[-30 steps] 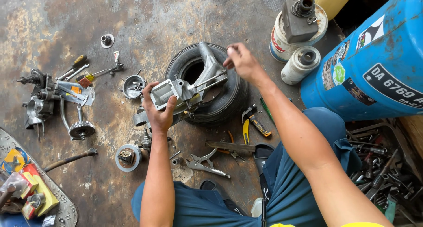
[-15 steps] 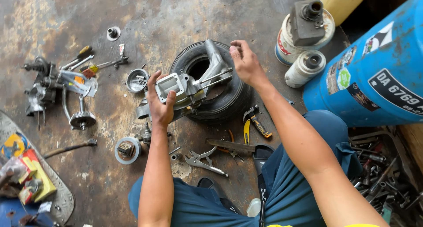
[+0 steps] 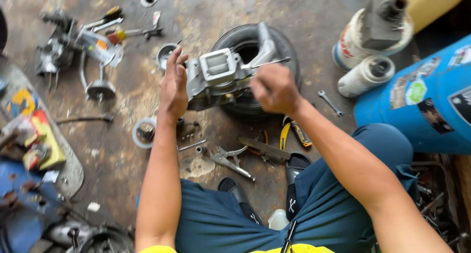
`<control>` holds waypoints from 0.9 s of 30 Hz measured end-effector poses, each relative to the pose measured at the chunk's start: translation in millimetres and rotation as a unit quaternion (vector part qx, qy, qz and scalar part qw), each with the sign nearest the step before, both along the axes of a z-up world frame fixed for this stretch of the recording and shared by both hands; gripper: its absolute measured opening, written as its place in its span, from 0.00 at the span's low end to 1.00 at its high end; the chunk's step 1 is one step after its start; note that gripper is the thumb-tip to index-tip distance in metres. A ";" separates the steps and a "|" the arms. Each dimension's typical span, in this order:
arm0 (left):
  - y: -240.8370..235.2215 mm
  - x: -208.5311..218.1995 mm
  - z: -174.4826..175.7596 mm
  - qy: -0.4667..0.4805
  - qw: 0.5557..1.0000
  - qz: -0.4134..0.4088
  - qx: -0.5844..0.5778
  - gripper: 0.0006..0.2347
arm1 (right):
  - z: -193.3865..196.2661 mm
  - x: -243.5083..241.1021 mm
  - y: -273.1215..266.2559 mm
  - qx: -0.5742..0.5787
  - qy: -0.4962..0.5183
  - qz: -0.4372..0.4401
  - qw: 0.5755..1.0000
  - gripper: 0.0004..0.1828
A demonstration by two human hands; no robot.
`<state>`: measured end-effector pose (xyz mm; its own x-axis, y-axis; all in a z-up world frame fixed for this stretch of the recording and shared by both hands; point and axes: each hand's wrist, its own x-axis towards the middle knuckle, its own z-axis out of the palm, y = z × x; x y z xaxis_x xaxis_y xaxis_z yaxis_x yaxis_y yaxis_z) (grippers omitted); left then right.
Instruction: The person sits on the workshop floor and works on a motorcycle engine crankcase propped on a tire. They align a square metal mounting bracket against the crankcase, pick a socket wrench from a tool tray, and use it to tighten bolts while holding the bracket in place with the other hand.
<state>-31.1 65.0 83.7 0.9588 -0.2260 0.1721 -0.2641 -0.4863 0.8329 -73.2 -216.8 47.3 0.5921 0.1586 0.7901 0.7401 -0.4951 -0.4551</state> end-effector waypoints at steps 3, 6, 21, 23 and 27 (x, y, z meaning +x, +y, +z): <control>44.5 4.0 0.4 0.122 0.988 0.053 0.076 0.32 | -4.0 -37.5 64.3 -0.085 0.031 0.141 0.986 0.14; 82.7 -5.1 -7.7 0.162 0.973 0.067 0.148 0.26 | -65.3 -48.2 103.9 -0.271 0.219 0.182 0.919 0.11; 151.8 12.7 -50.0 0.140 0.977 0.135 0.090 0.19 | -306.0 31.5 245.3 -0.176 0.415 0.058 0.891 0.19; 154.4 14.5 -55.4 0.130 0.978 0.132 0.094 0.19 | -316.4 38.3 253.2 -0.215 0.370 0.038 0.903 0.20; 155.1 12.8 -39.2 0.123 0.978 0.134 0.098 0.18 | -350.4 62.2 260.0 -0.290 0.329 0.018 0.898 0.26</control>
